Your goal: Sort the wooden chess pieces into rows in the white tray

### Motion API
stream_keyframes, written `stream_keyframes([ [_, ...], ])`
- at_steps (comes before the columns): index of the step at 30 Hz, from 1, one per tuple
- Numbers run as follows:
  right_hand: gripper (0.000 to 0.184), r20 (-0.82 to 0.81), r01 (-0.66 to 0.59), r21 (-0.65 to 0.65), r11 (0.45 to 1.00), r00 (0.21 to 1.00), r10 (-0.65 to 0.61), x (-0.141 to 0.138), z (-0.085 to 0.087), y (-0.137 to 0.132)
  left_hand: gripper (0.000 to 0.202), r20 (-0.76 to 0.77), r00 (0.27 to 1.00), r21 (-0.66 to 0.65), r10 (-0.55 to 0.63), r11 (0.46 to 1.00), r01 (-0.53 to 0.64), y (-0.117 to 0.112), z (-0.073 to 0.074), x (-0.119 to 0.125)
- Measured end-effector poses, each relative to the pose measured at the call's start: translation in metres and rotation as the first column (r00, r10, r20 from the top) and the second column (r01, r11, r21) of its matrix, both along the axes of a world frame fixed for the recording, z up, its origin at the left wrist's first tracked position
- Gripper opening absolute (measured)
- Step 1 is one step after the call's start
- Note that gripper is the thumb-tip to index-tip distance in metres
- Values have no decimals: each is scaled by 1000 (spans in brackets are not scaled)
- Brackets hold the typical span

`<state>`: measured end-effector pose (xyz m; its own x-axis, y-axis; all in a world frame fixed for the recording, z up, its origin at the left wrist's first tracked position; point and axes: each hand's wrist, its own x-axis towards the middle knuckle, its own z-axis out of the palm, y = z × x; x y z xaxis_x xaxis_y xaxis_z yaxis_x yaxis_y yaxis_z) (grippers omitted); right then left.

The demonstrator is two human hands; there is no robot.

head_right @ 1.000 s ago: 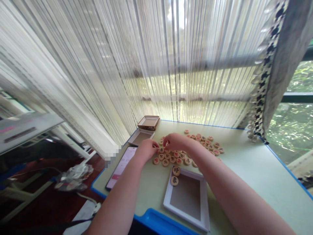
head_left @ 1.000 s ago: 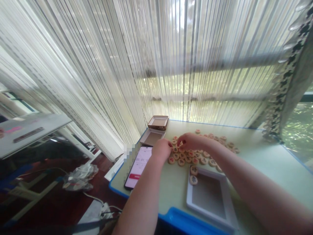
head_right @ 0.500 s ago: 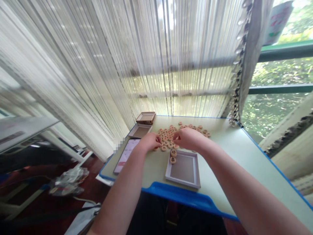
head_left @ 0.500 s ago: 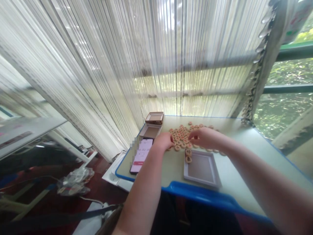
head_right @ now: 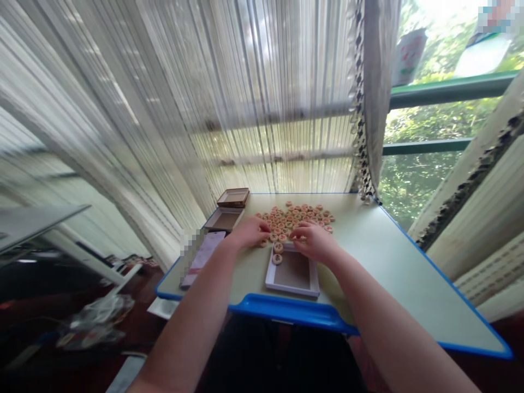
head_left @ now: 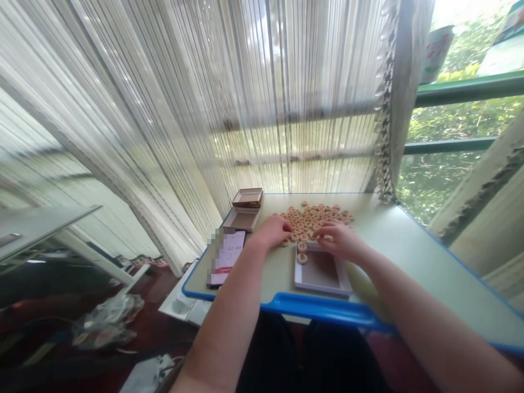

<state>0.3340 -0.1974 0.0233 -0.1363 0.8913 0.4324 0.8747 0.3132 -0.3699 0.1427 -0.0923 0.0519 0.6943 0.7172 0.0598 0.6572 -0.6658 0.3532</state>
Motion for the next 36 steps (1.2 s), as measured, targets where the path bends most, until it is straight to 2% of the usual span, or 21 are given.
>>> stream_keyframes([
  [4, 23, 50, -41, -68, 997, 998, 44, -2, -2, 3, 21, -59, 998, 43, -28, 999, 30, -4, 2, 4],
  [10, 26, 21, -88, -95, 992, 996, 91, -5, -6, 3, 25, -83, 993, 51, -80, 995, 85, -3, -1, 5],
  [15, 26, -42, -108, -101, 989, 994, 104, -5, -2, 2, 25, -64, 993, 36, -100, 994, 102, -1, -4, 4],
  [17, 27, -85, -21, -91, 996, 996, 13, -1, 2, 3, 26, -44, 995, 27, -87, 996, 89, -1, -3, 4],
  [20, 28, -58, 256, -31, 966, 965, -258, 12, 3, 5, 27, 1, 999, 74, -50, 996, 49, -3, -1, 6],
  [23, 30, 53, 516, 33, 856, 854, -517, 30, -1, 7, 27, 32, 998, 111, -58, 992, 54, -5, -2, 9],
  [25, 30, 67, 617, 21, 787, 784, -617, 40, -5, 7, 25, 11, 997, 59, -71, 996, 70, -4, -3, 10],
  [27, 31, 47, 653, -18, 757, 757, -652, 46, -9, 7, 22, -12, 998, 18, -67, 998, 67, -3, -5, 10],
  [32, 33, -38, 647, -106, 755, 756, -654, 50, -11, 7, 22, -3, 995, 52, -102, 993, 102, -1, -4, 8],
  [36, 32, -74, 684, -83, 725, 721, -689, 49, -9, 11, 28, 15, 996, 111, -87, 990, 85, -5, 3, 20],
])
